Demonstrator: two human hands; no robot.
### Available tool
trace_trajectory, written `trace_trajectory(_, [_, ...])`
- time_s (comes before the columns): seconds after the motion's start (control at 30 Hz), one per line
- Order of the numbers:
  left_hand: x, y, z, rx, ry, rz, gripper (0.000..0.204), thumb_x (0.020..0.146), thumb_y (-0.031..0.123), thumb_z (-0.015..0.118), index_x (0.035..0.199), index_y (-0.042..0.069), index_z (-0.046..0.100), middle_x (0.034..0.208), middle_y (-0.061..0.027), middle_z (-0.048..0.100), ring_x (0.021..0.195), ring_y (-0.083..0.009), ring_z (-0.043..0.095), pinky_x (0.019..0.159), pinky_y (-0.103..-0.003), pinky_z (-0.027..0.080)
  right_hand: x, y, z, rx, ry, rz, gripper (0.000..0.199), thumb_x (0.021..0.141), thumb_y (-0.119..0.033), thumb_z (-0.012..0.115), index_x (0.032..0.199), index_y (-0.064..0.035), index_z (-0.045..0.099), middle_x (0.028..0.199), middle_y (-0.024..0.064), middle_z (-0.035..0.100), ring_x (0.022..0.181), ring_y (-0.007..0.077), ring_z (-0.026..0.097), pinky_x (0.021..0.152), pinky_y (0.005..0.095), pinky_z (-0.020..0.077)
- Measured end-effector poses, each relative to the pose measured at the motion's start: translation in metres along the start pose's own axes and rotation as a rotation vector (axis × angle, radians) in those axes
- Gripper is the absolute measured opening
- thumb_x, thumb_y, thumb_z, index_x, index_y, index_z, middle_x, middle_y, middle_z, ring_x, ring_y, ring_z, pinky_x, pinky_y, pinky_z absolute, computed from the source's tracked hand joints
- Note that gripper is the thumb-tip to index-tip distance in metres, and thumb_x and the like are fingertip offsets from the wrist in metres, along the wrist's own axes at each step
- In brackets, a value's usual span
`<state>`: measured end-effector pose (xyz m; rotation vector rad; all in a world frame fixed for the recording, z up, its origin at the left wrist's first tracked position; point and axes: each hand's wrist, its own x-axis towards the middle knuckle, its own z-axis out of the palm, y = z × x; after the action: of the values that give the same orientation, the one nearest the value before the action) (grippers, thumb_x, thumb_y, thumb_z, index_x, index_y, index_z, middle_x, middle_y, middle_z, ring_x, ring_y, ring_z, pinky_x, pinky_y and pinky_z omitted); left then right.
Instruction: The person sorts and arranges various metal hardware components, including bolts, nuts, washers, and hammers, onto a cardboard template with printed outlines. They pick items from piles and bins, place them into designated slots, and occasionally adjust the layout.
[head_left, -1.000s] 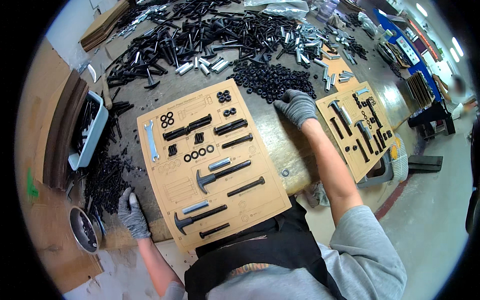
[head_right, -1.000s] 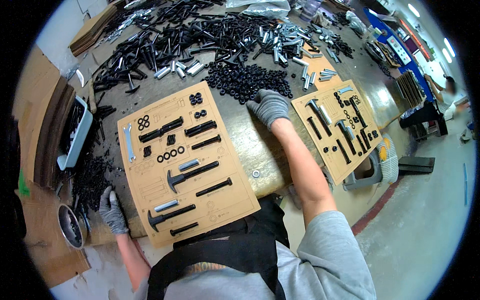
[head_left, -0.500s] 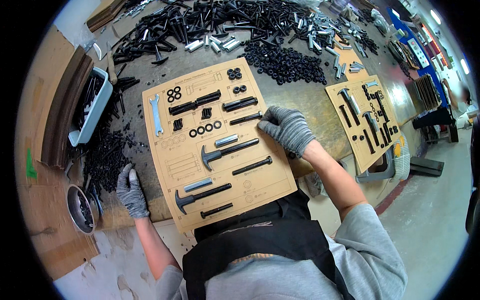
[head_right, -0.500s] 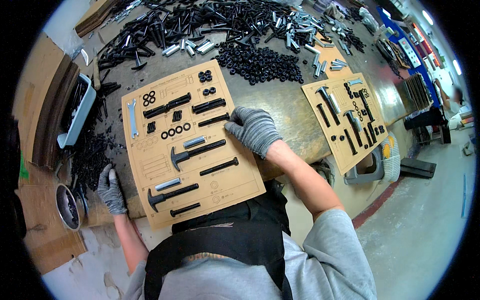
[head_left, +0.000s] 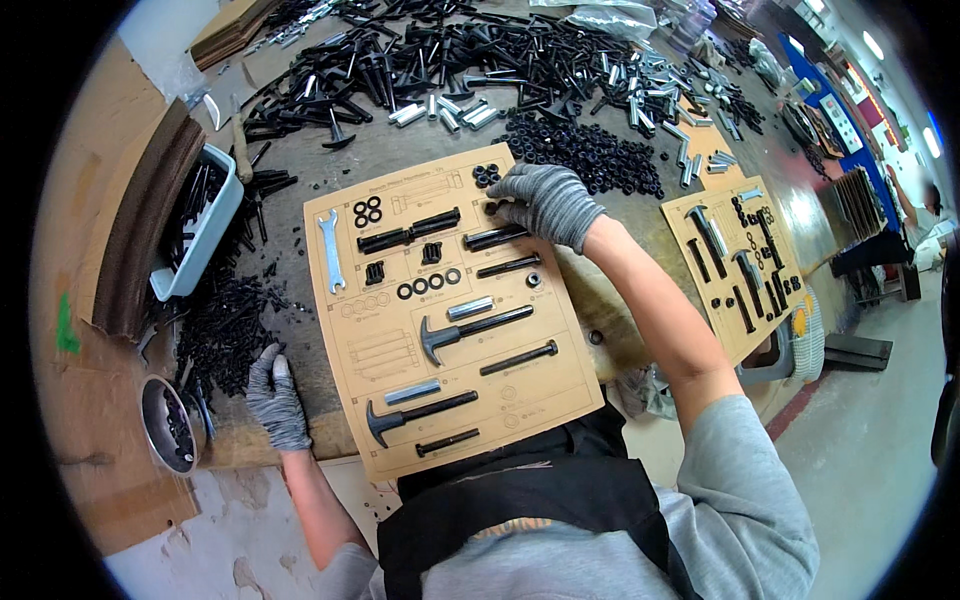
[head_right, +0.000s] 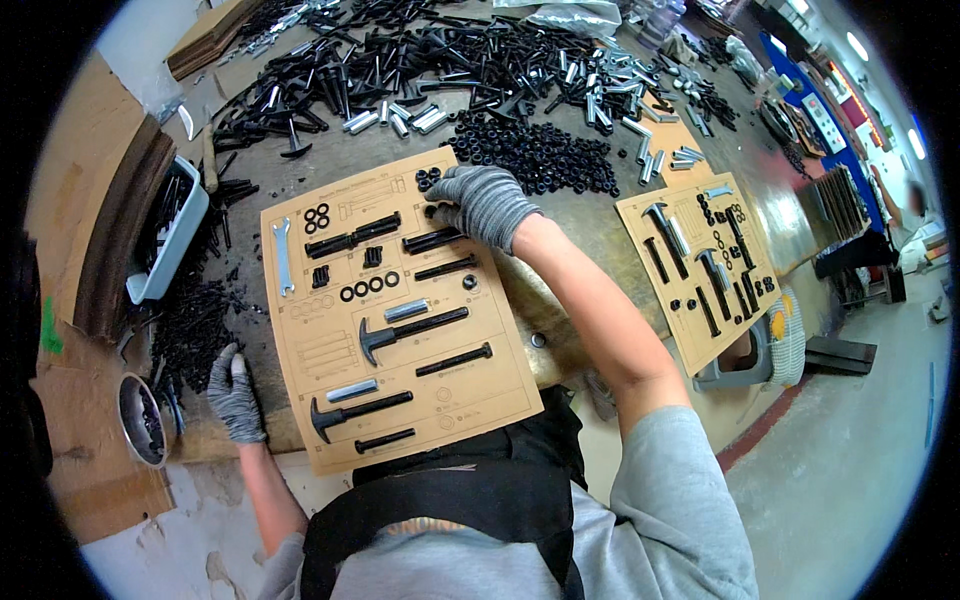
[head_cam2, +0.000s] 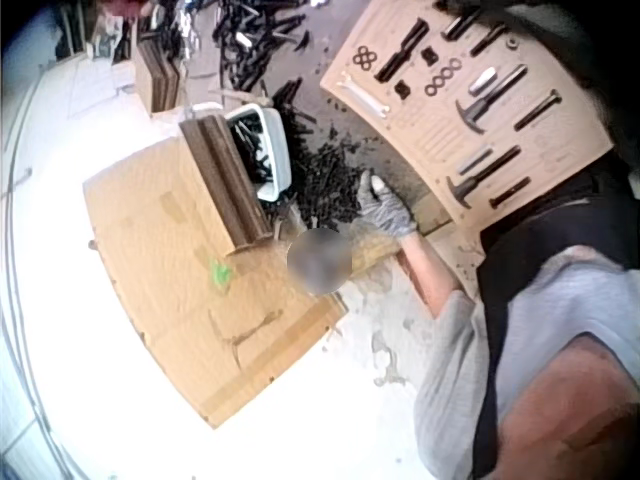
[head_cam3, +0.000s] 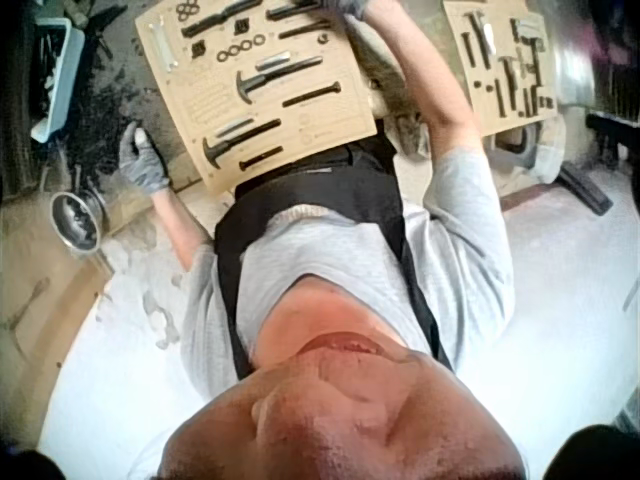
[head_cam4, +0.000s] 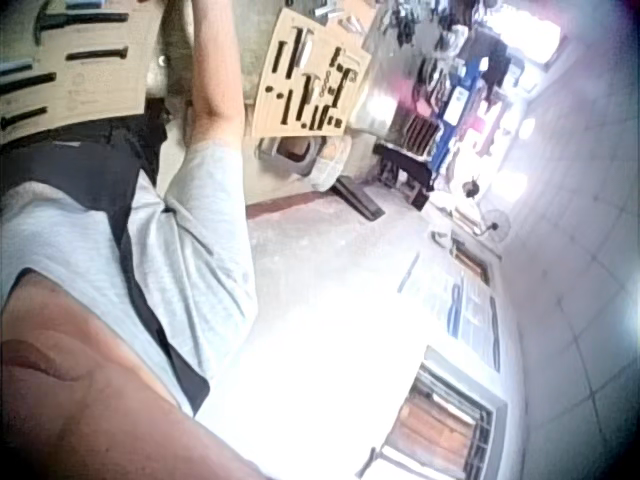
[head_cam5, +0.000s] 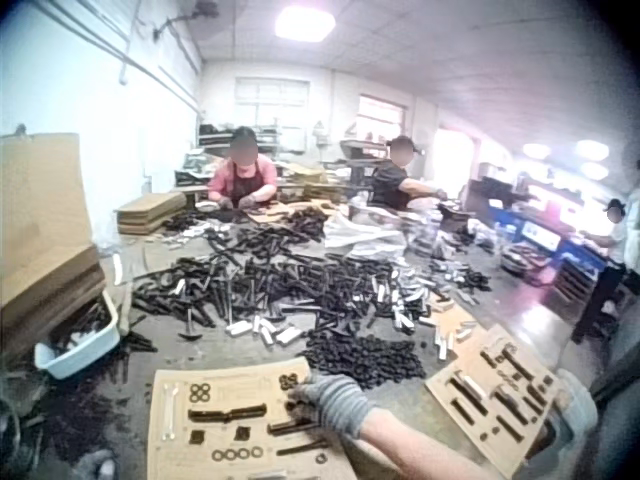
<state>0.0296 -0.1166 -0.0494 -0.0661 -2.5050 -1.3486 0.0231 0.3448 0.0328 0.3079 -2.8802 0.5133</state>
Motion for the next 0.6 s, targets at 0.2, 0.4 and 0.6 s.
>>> trace_trajectory(0.2, [-0.001, 0.010, -0.002, 0.103, -0.013, 0.039, 0.020, 0.091, 0.009, 0.059, 0.107, 0.001, 0.067, 0.103, -0.0079, 0.068, 0.095, -0.0189, 0.060, 0.090, -0.032, 0.046, 0.006, 0.001, 0.008, -0.061, -0.073, 0.041, 0.022, 0.081, -0.027, 0.067, 0.099, -0.0139, 0.071, 0.090, 0.0097, 0.067, 0.085, 0.0292, 0.065, 0.078, 0.0381, 0.0514])
trace_trajectory(0.4, [-0.003, -0.002, 0.001, 0.038, 0.018, 0.000, 0.020, 0.091, 0.008, 0.060, 0.108, 0.001, 0.067, 0.105, -0.0085, 0.068, 0.096, -0.0178, 0.060, 0.090, -0.030, 0.045, -0.039, 0.072, -0.011, 0.027, 0.288, 0.378, 0.018, 0.081, -0.019, 0.070, 0.095, -0.0087, 0.072, 0.090, 0.0126, 0.069, 0.083, 0.0263, 0.067, 0.078, 0.0345, 0.0531])
trace_trajectory(0.6, [-0.007, 0.005, 0.001, 0.176, 0.087, 0.138, 0.020, 0.090, 0.009, 0.061, 0.108, 0.002, 0.067, 0.105, -0.0092, 0.068, 0.096, -0.0207, 0.061, 0.089, -0.033, 0.047, -0.061, 0.065, -0.010, -0.094, 0.073, 0.574, 0.030, 0.081, -0.037, 0.066, 0.094, -0.0109, 0.072, 0.089, 0.0160, 0.068, 0.085, 0.0338, 0.065, 0.077, 0.0421, 0.0512])
